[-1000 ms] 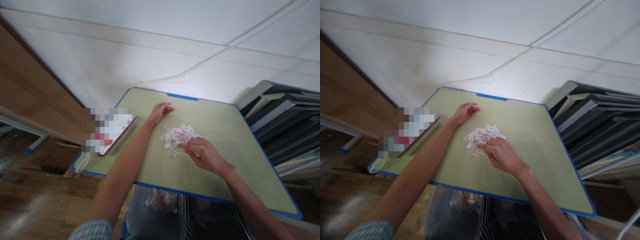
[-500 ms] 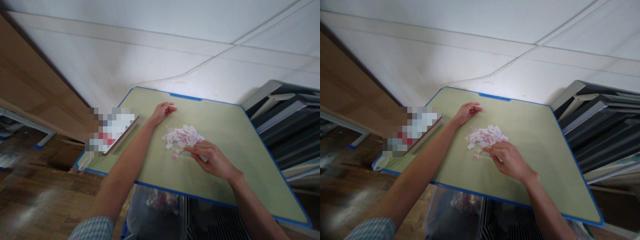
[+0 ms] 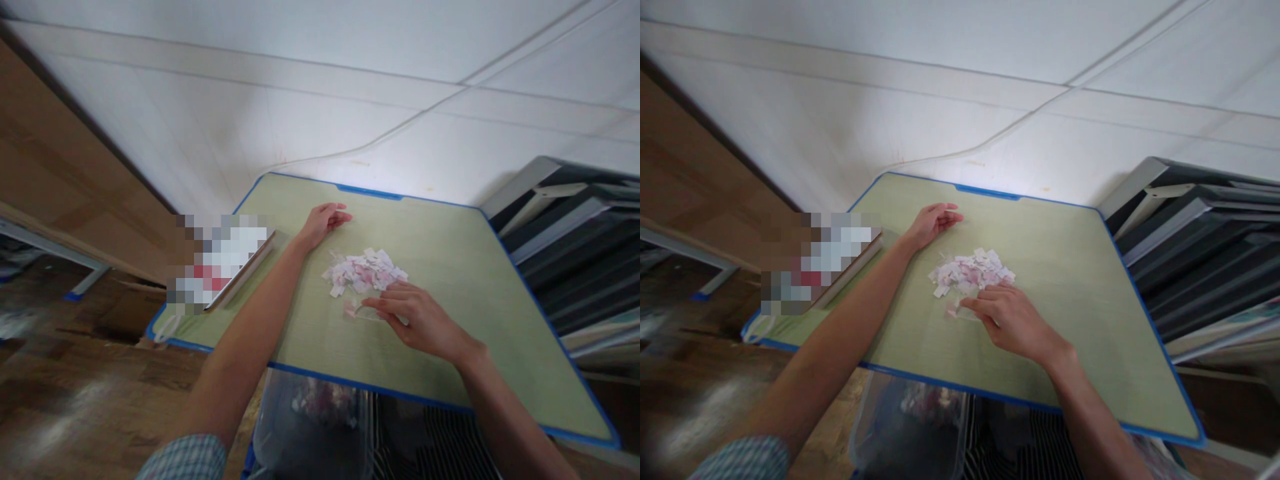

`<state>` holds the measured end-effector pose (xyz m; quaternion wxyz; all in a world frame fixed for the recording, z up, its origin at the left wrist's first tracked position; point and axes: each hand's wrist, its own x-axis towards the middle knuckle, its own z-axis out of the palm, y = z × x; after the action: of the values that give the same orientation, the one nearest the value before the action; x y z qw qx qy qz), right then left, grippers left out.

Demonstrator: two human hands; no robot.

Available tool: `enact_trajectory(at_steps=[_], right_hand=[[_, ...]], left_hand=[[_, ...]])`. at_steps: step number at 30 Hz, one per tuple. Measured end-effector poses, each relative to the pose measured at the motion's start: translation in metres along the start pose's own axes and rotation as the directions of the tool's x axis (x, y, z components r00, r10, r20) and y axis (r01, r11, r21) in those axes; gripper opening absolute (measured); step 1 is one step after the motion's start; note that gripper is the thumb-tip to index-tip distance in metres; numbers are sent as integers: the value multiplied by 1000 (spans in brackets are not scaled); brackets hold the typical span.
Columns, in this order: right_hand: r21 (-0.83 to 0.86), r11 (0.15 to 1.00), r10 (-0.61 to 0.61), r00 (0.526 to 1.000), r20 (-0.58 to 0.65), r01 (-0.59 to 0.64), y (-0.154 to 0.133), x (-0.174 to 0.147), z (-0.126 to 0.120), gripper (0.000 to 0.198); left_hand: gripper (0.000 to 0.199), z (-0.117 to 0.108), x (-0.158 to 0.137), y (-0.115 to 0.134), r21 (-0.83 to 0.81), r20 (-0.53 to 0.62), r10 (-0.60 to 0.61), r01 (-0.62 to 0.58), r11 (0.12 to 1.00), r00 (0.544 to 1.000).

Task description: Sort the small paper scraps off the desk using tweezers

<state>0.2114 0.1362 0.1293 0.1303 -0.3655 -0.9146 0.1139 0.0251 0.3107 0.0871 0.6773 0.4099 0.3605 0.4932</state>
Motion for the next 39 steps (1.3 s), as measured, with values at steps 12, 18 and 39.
enact_trajectory(at_steps=[12,18,39], right_hand=[[-56,993,105,994,-2,-105,-2,-83,-20,30],[-47,979,203,971,125,-198,-12,-128,-36,28],[139,954,268,964,-1,-265,-9,-131,-28,22]], left_hand=[[21,-1,-1,0,55,4,12,-12,998,1000],[21,-1,-1,0,50,-2,15,-15,999,1000],[21,2,-4,2,71,-22,16,-14,997,1000]])
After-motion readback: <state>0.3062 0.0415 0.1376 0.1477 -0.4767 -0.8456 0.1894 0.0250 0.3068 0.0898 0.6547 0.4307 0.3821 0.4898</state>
